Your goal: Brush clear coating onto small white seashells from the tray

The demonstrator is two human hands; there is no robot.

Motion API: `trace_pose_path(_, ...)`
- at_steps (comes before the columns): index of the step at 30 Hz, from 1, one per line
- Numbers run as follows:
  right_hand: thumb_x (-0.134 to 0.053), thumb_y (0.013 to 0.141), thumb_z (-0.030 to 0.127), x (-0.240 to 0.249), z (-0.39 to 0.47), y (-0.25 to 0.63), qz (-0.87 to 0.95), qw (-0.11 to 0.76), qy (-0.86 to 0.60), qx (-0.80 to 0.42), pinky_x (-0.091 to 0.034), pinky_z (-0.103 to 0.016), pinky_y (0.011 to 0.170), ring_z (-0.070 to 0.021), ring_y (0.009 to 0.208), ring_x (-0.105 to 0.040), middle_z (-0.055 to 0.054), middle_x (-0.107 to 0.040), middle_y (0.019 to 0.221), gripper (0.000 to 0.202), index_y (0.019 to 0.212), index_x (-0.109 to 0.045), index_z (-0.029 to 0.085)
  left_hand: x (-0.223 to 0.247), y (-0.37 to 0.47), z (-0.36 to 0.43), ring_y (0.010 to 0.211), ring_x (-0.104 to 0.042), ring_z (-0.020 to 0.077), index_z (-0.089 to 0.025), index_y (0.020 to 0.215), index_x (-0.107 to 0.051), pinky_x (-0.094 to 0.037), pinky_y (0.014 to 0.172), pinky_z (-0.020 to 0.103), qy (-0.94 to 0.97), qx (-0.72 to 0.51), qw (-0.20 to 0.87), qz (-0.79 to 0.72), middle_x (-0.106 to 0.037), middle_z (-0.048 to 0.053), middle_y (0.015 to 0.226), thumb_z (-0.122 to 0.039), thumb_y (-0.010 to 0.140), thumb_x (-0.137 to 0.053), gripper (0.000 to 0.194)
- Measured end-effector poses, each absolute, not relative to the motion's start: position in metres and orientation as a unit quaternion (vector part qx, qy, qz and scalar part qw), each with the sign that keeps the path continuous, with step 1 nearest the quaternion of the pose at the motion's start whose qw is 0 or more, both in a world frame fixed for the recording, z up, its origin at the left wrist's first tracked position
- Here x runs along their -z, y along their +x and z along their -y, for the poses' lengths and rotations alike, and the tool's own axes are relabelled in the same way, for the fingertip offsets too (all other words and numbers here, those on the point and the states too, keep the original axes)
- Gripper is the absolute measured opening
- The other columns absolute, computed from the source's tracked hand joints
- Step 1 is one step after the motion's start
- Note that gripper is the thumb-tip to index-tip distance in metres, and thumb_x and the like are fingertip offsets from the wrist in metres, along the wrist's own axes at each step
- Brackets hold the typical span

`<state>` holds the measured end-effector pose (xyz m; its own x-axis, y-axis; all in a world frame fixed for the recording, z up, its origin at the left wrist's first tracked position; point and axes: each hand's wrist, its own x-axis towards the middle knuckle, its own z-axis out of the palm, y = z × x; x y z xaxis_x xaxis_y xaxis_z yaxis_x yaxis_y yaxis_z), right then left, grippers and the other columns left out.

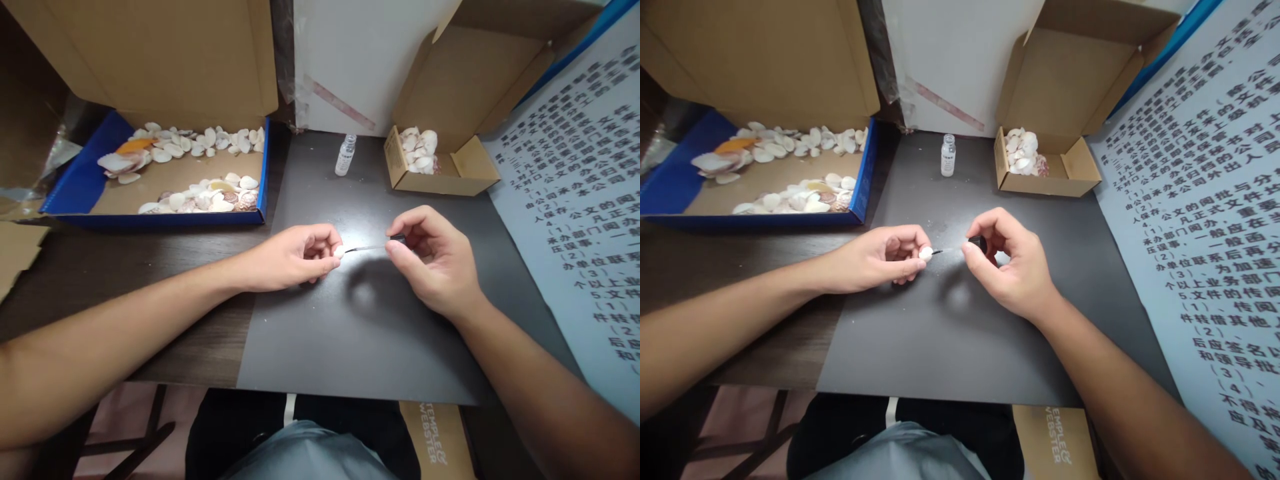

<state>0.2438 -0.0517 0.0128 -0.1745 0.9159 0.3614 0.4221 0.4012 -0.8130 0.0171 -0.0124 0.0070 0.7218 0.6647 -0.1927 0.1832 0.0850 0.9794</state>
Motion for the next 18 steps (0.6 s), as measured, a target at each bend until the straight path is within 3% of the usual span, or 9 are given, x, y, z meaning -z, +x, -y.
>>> trace_pose_path(12,-0.065,0.086,0.018,-0.0117,0.0528,0.2411,0.707,0.428,-0.482,-0.292,-0.038,-0.026,0.05,-0.0096,0.05,-0.049,0.006,-0.049,0.065,0.01,0.092,-0.058,0.022,-0.0075,0.0142,0.0062,0.056,-0.064,0.0091,-0.017,0.087,-0.052,-0.049,0.054,0.02,0.553,-0.209,0.748,-0.301,-0.069,0.0,0.077,-0.02,0.088,-0.062,0.01)
trace_pose_path(18,-0.065,0.086,0.018,-0.0123,0.0525,0.2417,0.71,0.424,-0.481,-0.293,-0.039,-0.025,0.05,-0.0097,0.05,-0.048,0.006,-0.049,0.065,0.01,0.092,-0.058,0.022,-0.0083,0.0144,0.0064,0.052,-0.064,0.0102,-0.015,0.086,-0.055,-0.05,0.052,0.023,0.514,-0.223,0.773,-0.296,-0.07,0.003,0.077,-0.023,0.089,-0.057,0.009)
